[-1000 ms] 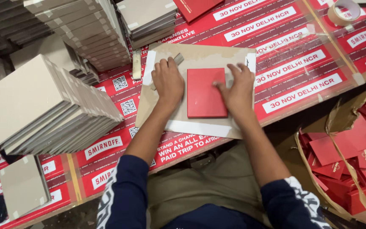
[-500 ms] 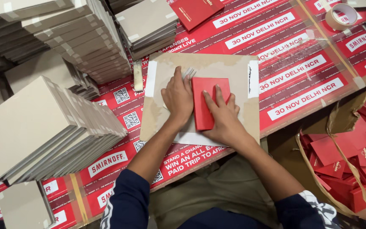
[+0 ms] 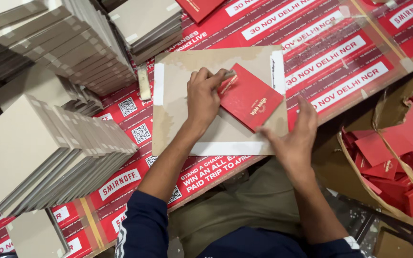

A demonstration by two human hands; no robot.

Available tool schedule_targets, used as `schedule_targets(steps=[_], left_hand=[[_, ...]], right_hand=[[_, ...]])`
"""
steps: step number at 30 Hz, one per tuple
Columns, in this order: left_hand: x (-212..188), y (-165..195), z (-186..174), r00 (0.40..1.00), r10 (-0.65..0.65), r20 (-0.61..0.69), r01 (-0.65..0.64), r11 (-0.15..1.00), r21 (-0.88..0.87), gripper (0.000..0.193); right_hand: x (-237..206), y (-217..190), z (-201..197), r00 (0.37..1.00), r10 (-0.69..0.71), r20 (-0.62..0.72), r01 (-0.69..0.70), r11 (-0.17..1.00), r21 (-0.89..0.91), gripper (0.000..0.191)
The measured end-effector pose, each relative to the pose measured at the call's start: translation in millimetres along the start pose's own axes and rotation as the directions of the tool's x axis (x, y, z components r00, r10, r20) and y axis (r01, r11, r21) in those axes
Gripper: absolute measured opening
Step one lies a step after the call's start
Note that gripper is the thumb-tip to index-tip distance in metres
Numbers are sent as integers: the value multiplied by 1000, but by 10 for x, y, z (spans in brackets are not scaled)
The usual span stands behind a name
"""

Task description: The person repeatedly applies glue to small red boxes using a roller and places them on a cardboard sheet. The person handles the boxes one at a time, rolling glue on multiple sides before setting them aside.

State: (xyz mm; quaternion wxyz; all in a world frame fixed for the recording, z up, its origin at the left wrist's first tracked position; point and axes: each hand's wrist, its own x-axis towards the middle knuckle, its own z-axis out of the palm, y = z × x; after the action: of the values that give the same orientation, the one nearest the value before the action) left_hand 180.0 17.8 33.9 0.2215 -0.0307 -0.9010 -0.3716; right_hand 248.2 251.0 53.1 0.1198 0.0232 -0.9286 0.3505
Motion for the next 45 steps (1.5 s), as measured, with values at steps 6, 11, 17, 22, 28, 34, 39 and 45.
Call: schedule_targets(steps=[6,11,17,22,28,34,39,45], left_hand=[[501,18,458,909,402,111,-416,892,175,29],[372,-83,387,901,373,222,-394,917,59,23],[-551,91,-38,916,290,277,-318,946,59,38],[-786,211,-119,965,187,185,-215,966,143,39],[-139,201,339,992,121,-36,-101,935,341,43],[-105,497,816,920,330,210,-372,905,208,36],[-419,591,676,785,477,394,-528,849,24,29],[-611,314,87,744,531,404,-522,841,-143,30]], right_hand=[[216,188,187,950,-201,238,221,973,-61,140],[287,152,211,973,-79,218,104,989,-102,132],[303,107,178,981,-90,170,104,992,-74,131],[255,193,202,979,-137,150,145,988,-46,137],[149,371,225,974,-74,216,70,997,23,155],[152,550,271,974,-194,118,186,980,73,174],[149,600,273,967,-253,-19,253,963,89,168],[89,441,163,967,-236,100,228,970,87,139]])
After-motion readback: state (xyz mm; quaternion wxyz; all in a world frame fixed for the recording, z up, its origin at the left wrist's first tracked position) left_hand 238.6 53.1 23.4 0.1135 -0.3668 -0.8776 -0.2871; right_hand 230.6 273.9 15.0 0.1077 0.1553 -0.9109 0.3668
